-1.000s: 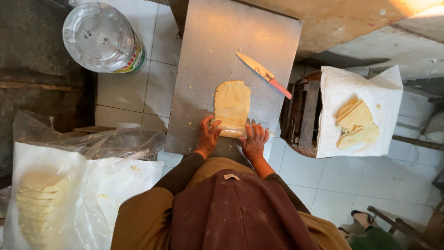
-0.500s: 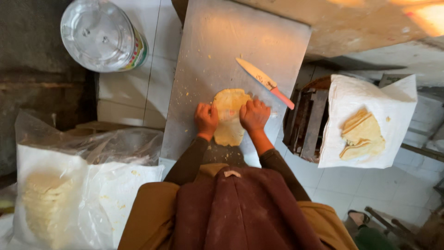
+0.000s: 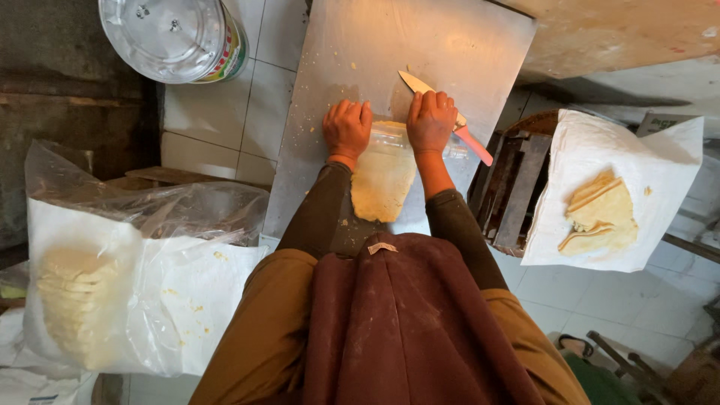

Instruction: The person prepares pieces of dough by rolling them out using a glass bottle on a metal table and then folding the flattened dough into smaller portions.

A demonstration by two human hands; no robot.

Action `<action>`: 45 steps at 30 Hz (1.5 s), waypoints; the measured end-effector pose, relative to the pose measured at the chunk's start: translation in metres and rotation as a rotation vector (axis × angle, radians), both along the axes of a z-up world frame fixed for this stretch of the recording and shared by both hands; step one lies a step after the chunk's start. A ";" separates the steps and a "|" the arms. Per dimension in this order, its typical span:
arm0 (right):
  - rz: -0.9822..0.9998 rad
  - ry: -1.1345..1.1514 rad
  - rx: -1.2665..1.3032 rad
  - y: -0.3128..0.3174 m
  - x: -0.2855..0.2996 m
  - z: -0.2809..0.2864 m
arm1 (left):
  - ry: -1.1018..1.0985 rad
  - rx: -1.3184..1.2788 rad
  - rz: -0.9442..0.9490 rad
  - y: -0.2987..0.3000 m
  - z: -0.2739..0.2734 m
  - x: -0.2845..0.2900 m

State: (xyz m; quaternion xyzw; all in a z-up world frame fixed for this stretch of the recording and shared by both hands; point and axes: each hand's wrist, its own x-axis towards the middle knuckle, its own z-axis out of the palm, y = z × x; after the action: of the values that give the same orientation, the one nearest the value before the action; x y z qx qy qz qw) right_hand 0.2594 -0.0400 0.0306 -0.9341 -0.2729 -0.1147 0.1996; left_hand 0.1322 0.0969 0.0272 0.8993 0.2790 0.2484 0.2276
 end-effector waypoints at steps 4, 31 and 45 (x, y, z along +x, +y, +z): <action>0.029 0.029 -0.002 -0.031 -0.047 0.019 | -0.044 -0.093 -0.101 -0.030 0.004 -0.038; 0.426 0.059 -0.109 -0.170 -0.246 0.044 | 0.216 -0.059 -0.663 -0.086 0.016 -0.239; 0.529 -0.011 -0.131 -0.158 -0.207 0.025 | 0.320 -0.137 -0.618 -0.076 0.016 -0.212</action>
State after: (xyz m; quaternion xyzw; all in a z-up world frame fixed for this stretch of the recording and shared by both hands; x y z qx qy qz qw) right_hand 0.0522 -0.1978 0.0551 -0.8406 -0.5154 -0.0456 0.1604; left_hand -0.0797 0.0208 0.0431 0.9514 0.0418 0.0046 0.3050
